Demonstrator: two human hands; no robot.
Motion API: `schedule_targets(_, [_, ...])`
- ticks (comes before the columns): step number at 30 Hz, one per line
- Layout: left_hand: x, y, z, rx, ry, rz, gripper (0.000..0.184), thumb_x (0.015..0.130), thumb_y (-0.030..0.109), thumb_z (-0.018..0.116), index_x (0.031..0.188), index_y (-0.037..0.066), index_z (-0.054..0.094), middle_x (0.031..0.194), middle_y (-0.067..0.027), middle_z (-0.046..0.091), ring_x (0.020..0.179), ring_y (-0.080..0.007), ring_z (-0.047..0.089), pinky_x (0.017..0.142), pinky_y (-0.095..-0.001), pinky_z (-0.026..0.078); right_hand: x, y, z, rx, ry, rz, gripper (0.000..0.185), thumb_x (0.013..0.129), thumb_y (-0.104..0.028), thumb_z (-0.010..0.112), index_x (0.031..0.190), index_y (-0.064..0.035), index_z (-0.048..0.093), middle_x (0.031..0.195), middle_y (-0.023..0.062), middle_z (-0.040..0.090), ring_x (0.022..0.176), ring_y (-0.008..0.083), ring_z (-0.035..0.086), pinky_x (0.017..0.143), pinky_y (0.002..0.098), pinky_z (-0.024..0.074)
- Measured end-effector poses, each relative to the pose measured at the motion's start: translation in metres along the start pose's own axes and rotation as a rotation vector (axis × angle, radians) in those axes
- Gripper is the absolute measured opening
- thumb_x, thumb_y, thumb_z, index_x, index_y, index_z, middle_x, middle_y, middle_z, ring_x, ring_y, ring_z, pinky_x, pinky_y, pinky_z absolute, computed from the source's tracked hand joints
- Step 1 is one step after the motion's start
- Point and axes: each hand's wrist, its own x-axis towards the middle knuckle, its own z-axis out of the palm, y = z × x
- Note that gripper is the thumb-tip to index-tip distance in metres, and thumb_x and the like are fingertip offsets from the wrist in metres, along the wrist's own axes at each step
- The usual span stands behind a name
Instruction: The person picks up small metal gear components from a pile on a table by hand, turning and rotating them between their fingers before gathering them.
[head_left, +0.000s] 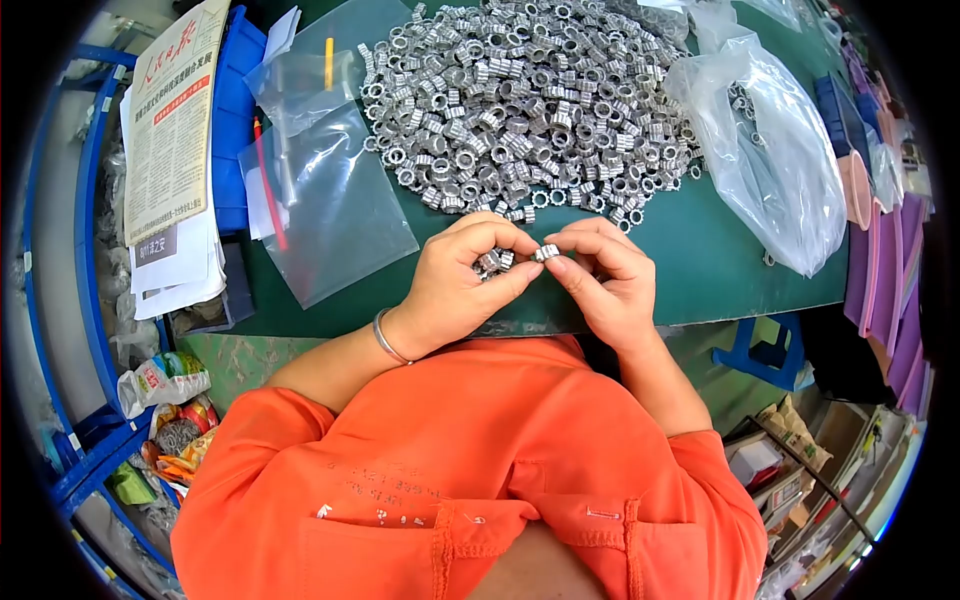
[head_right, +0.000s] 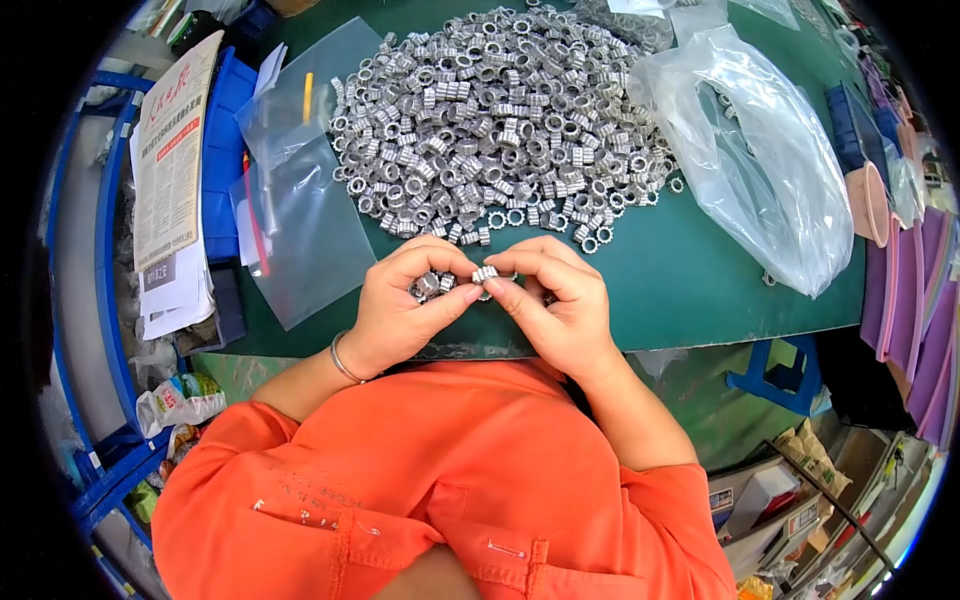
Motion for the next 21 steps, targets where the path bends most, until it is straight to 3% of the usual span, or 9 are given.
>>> schedule_targets(7, [0.000,0.001,0.001,0.016,0.038,0.029,0.014,0.071,0.001,0.070,0.084,0.002,0.063,0.080,-0.0060,0.061,0.074,-0.0162,0.059,0.068,-0.0263,0.047,-0.004,0.000,0.002,-0.125,-0.018,-0.074,0.019,0.078,0.001,0.067,0.097,-0.0010,0.064,0.077,0.0029,0.061,0.055,0.0028,0.044,0.047,0.0178,0.0339])
schedule_targets(9, [-0.001,0.001,0.000,0.024,0.015,0.021,0.015,0.072,-0.001,0.070,0.085,0.002,0.063,0.082,-0.0059,0.061,0.075,-0.0150,0.059,0.069,-0.0259,0.047,-0.012,0.007,0.003,0.154,0.033,0.168,0.016,0.079,0.001,0.066,0.095,0.0009,0.063,0.078,0.0023,0.062,0.058,0.0015,0.045,0.048,0.0173,0.0349])
schedule_targets(21, [-0.002,0.000,0.000,0.026,-0.001,0.055,0.015,0.072,-0.003,0.070,0.084,0.002,0.063,0.083,-0.0060,0.062,0.077,-0.0145,0.059,0.069,-0.0254,0.046,-0.017,0.004,0.006,0.422,0.008,0.315,0.020,0.083,0.003,0.062,0.102,0.0027,0.060,0.088,0.0028,0.060,0.063,-0.0001,0.043,0.054,0.0146,0.0343])
